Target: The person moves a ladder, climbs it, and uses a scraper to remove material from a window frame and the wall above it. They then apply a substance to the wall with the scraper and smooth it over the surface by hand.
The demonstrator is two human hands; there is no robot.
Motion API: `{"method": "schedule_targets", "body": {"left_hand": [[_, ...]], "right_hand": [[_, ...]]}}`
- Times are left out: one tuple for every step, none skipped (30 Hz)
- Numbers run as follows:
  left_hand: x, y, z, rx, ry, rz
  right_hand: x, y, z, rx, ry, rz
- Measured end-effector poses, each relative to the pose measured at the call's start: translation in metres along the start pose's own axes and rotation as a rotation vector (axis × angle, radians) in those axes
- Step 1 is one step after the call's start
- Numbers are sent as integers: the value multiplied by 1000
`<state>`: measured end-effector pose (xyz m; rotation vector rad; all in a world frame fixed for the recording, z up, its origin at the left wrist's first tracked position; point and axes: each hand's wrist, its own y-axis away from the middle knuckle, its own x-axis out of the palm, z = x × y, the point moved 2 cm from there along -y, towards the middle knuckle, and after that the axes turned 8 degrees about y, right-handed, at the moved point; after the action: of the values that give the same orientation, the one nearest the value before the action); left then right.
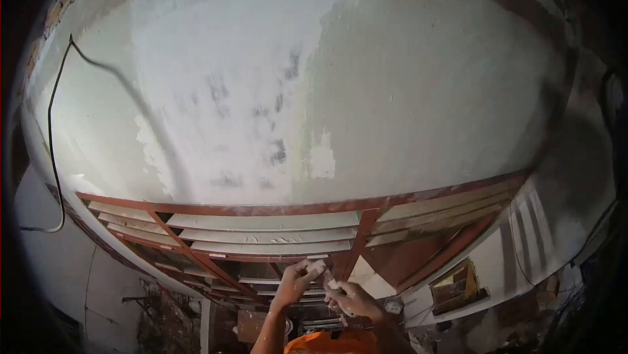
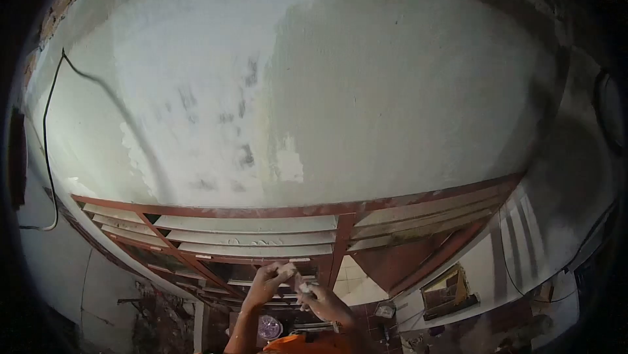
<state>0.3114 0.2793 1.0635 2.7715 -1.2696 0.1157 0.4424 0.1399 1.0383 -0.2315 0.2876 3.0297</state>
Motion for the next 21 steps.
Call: {"method": "schedule_targets", "body": {"left_hand": [[-8,5,-1,49,-35,38],[-11,12,-5,96,-69,74],[-10,22,-10,146,-58,60],[-13,28,-5,110,7,84],[-17,33,5,123,-147,86],[-21,34,14,134,-303,87],[-15,43,0,158,-429,61],[-15,43,3,157,-430,59],[-15,46,8,203,-546,90],[-13,48,7,248,-662,122],[-8,51,6,228,-673,103],[-5,51,4,222,-673,101],[-5,51,3,240,-568,54],[-5,51,2,259,-464,8],[-8,48,6,210,-339,-19],[-6,45,5,209,-343,-21],[-2,40,1,270,-46,-115],[1,36,-4,327,254,-208],[4,35,-18,280,275,-220],[6,32,-23,274,274,-223],[9,29,-25,289,323,-226]], "right_hand": [[-3,-1,-7,67,173,82],[-6,-1,-14,136,345,166],[-7,0,-22,133,350,164],[-6,0,-32,102,477,141],[-4,2,-41,71,603,118],[0,6,-50,66,605,118],[4,12,-50,-59,723,-33],[5,17,-49,-184,835,-185],[6,18,-52,-116,988,-102],[6,18,-52,-116,986,-98],[9,17,-50,-195,856,-101],[12,17,-49,-271,723,-102],[14,16,-50,-269,719,-98],[16,14,-55,-167,619,-19],[19,11,-58,-66,517,59],[21,10,-51,-68,514,61],[23,9,-40,-84,339,21],[26,8,-34,-96,165,-17],[30,3,-42,-106,95,-44],[34,0,-37,-102,91,-41],[34,-6,-28,-155,113,-107]]}}
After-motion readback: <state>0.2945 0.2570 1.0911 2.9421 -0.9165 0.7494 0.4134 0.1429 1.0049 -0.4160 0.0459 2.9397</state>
